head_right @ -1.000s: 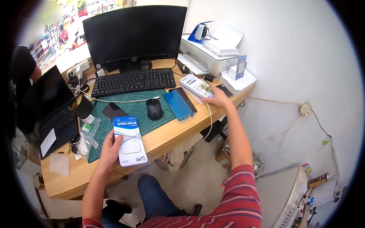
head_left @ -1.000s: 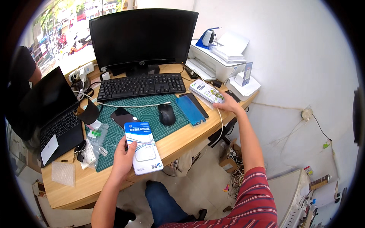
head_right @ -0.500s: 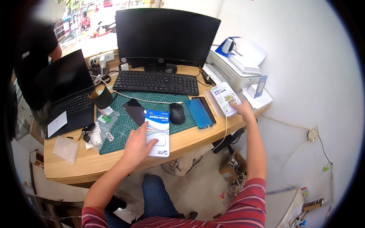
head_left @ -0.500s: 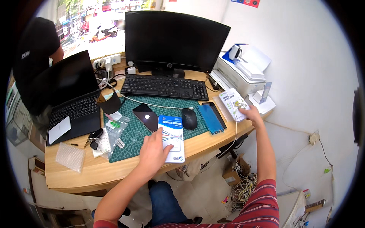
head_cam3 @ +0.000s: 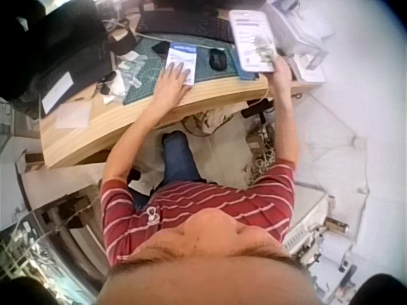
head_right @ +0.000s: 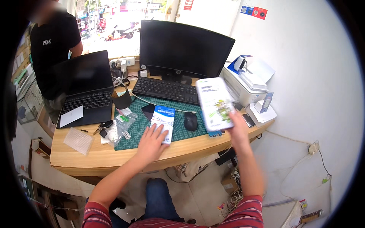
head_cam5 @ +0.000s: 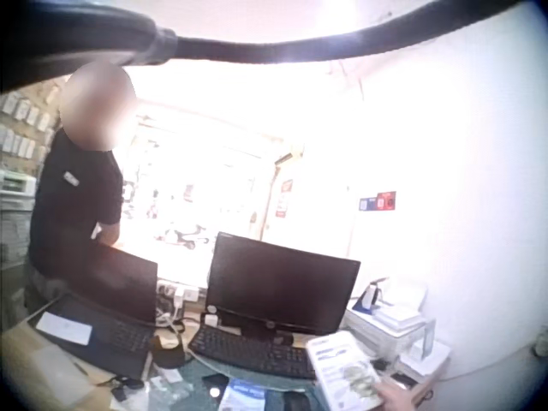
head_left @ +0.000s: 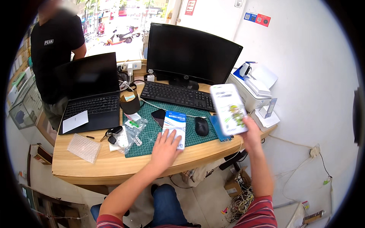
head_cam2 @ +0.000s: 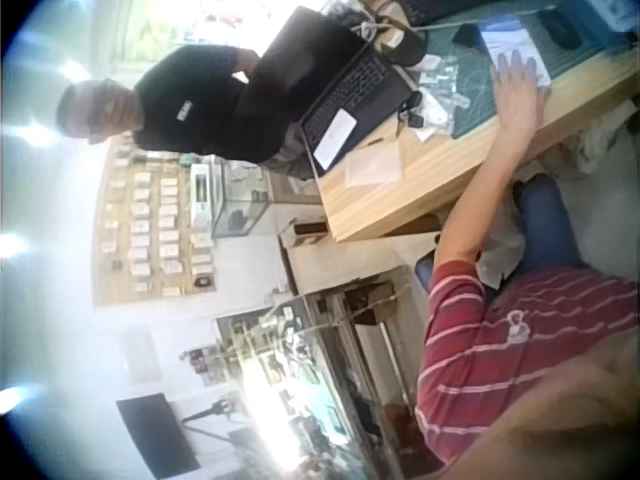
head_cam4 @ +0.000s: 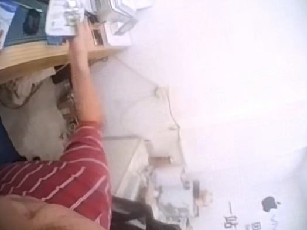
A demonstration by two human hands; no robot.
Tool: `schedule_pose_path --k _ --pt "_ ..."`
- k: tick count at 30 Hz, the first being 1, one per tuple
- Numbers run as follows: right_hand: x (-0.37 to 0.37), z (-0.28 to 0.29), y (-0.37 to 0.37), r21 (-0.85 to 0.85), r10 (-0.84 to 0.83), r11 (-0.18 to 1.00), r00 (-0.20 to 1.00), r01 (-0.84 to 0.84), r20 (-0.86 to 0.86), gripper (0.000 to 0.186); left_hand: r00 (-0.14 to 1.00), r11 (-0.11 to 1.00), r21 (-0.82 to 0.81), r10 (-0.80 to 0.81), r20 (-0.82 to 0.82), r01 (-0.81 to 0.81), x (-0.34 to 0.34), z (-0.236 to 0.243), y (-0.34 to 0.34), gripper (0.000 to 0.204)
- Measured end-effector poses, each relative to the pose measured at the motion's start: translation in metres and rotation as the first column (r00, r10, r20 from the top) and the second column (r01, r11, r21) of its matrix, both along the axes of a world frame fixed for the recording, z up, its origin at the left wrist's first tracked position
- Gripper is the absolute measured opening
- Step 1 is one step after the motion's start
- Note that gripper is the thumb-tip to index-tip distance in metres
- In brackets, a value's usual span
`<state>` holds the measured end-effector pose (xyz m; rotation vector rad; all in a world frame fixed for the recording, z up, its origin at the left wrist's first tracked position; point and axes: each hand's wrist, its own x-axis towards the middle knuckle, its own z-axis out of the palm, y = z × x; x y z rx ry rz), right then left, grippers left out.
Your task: The person cleans a smartphone with a cloth, removes the back cover, and uses a plastic pry tool to separate internal components. They handle a SIM tray and small parts, then reassemble the phone and place it into a protective case.
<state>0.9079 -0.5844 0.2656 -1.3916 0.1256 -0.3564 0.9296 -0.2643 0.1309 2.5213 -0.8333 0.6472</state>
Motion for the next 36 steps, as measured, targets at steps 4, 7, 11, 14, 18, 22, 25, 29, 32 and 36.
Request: schedule_pose_path --k 4,7,11,14,18,22,25,29,32,36 --pt "-0.016 -0.046 0.075 -0.463 0.146 0.879 0.989 -0.115 0.032 0.035 0.986 0.942 -0.335 -0.076 -0.149 0.022 0.010 0.018 0.015 0.072" --pt "-0.050 -0.060 0.160 -0.610 0.227 0.781 0.971 -0.135 0.075 0.042 0.763 0.369 -0.908 -0.522 -0.381 -0.201 -0.013 0.045 0.020 0.094" --pt "-0.076 -0.098 0.217 -0.527 0.472 0.778 0.872 -0.343 0.130 0.056 0.744 0.635 -0.708 -0.302 -0.597 -0.310 -0.033 0.055 0.060 0.117" --pt "-0.069 -0.108 0.230 0.006 0.633 0.774 0.774 -0.633 0.014 0.054 0.751 0.781 -0.566 -0.200 -0.629 -0.266 -0.046 0.059 0.094 0.115" --pt "-0.045 -0.100 0.242 0.101 0.779 0.627 0.618 -0.773 -0.106 0.048 0.751 0.844 -0.403 0.001 -0.660 -0.355 -0.052 0.057 0.121 0.108" --pt "-0.029 -0.098 0.250 0.230 0.837 0.547 0.531 -0.805 -0.133 0.044 0.752 0.893 -0.272 0.104 -0.651 -0.359 -0.046 0.056 0.127 0.106" --pt "-0.023 -0.095 0.252 0.218 0.809 0.588 0.556 -0.779 -0.193 0.043 0.706 0.874 -0.274 0.104 -0.700 -0.401 -0.036 0.060 0.129 0.105" --pt "-0.020 -0.109 0.246 0.173 0.769 0.636 0.597 -0.752 -0.229 0.052 0.662 0.842 -0.318 0.061 -0.747 -0.436 -0.037 0.073 0.133 0.102" --pt "-0.017 -0.125 0.238 0.079 0.636 0.770 0.751 -0.633 -0.177 0.063 0.496 0.673 -0.504 -0.228 -0.838 -0.542 -0.031 0.080 0.141 0.083" --pt "-0.006 -0.121 0.227 -0.758 0.365 0.597 0.930 -0.264 -0.037 0.037 0.348 0.442 -0.626 -0.560 -0.752 -0.643 -0.035 0.085 0.156 0.041"
